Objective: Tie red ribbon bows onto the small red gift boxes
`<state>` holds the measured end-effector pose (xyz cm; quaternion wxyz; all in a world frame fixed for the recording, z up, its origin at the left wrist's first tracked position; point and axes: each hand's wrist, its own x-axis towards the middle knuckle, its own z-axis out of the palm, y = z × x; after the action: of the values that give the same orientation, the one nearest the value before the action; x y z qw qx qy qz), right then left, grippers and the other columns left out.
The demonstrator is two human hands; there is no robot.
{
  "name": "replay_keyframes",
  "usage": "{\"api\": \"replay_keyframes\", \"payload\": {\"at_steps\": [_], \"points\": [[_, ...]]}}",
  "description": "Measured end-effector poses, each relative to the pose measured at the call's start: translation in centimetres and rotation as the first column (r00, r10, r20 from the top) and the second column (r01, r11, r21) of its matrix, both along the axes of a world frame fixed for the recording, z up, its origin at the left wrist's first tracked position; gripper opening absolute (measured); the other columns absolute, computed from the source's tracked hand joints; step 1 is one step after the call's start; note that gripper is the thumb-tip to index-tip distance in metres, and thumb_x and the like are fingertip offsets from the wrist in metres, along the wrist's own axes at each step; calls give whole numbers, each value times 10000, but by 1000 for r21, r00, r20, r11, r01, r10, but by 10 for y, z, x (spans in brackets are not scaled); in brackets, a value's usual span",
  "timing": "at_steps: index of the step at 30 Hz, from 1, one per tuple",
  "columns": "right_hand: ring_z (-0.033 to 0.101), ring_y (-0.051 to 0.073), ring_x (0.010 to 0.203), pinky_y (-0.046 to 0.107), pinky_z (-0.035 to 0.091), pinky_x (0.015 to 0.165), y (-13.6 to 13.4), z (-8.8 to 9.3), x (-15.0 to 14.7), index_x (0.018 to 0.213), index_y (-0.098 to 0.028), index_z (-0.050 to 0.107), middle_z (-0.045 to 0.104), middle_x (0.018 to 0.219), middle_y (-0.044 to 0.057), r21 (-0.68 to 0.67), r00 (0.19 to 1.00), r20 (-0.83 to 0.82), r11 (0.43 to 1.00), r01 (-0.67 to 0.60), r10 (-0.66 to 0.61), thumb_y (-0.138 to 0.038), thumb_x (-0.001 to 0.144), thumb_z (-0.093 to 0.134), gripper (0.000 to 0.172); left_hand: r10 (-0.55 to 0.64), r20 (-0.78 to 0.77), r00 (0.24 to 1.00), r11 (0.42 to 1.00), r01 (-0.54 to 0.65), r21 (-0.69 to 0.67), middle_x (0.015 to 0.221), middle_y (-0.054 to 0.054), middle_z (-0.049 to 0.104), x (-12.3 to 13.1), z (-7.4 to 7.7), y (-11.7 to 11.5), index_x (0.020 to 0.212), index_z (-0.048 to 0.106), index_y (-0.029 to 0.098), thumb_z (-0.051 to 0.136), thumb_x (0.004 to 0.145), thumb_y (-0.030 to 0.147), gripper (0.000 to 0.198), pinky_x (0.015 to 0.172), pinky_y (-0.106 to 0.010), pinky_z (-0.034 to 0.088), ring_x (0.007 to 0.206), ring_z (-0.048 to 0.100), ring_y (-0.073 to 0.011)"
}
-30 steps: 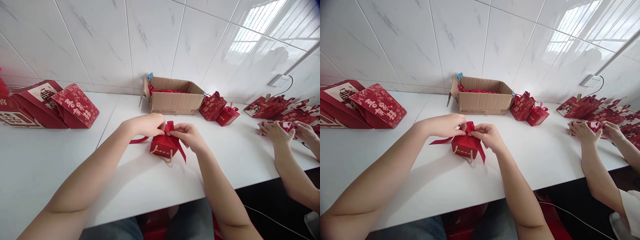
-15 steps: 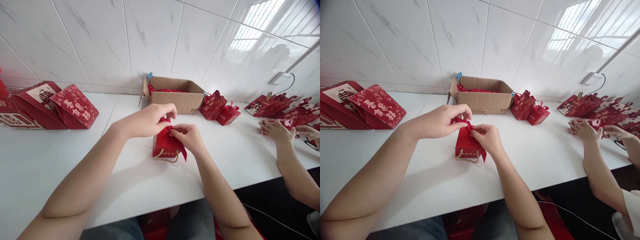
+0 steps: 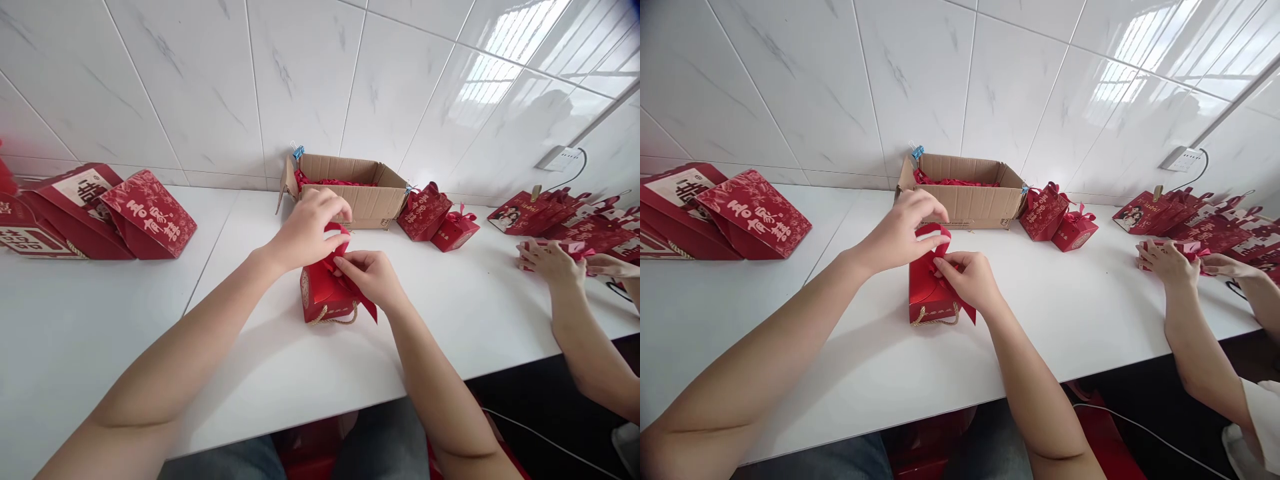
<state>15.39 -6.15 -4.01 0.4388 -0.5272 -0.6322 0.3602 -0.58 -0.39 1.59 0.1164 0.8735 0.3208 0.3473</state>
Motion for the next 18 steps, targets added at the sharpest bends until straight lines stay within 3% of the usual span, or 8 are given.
{"api": "replay_keyframes", "payload": {"at_steps": [3,6,9,15,18], "points": [[587,139,608,260,433,576,3,-1,0,646,-175,677,712,690,37,-26,1000,-11,999,22,-22,-417,819,601,308,134,-76,988,984,-142,-107,909,-54,610,-8,6,1,818,550,192,591,821,371,183,704,-319,443,823,553,-200],[572,131,593,254,418,557,3,0,1,633,-172,666,706,682,36,-30,1000,-23,999,14,-14,-433,817,601,326,22,-263,965,912,-127,-389,924,-38,655,-15,8,3,876,604,219,498,859,469,273,616,-286,420,743,573,-181],[585,134,611,253,424,558,2,0,2,652,-171,671,710,704,39,-31,998,-58,999,14,-16,-438,810,609,317,-94,-320,943,841,-97,-532,1006,-41,676,-15,4,7,938,643,233,469,862,473,306,622,-266,430,810,600,-189],[630,150,664,265,471,611,2,-6,1,694,-167,674,721,745,51,-40,990,-133,999,35,-40,-435,797,624,291,-91,-273,958,864,-60,-500,890,-23,673,-10,4,9,784,632,213,559,803,448,246,576,-253,411,712,575,-157],[649,157,669,268,483,616,3,-7,-1,867,-178,635,723,735,41,-51,977,-200,997,63,-72,-423,777,656,262,-96,-236,967,864,-37,-502,842,-21,673,-12,5,9,762,622,205,578,789,404,206,580,-260,417,711,584,-160]]}}
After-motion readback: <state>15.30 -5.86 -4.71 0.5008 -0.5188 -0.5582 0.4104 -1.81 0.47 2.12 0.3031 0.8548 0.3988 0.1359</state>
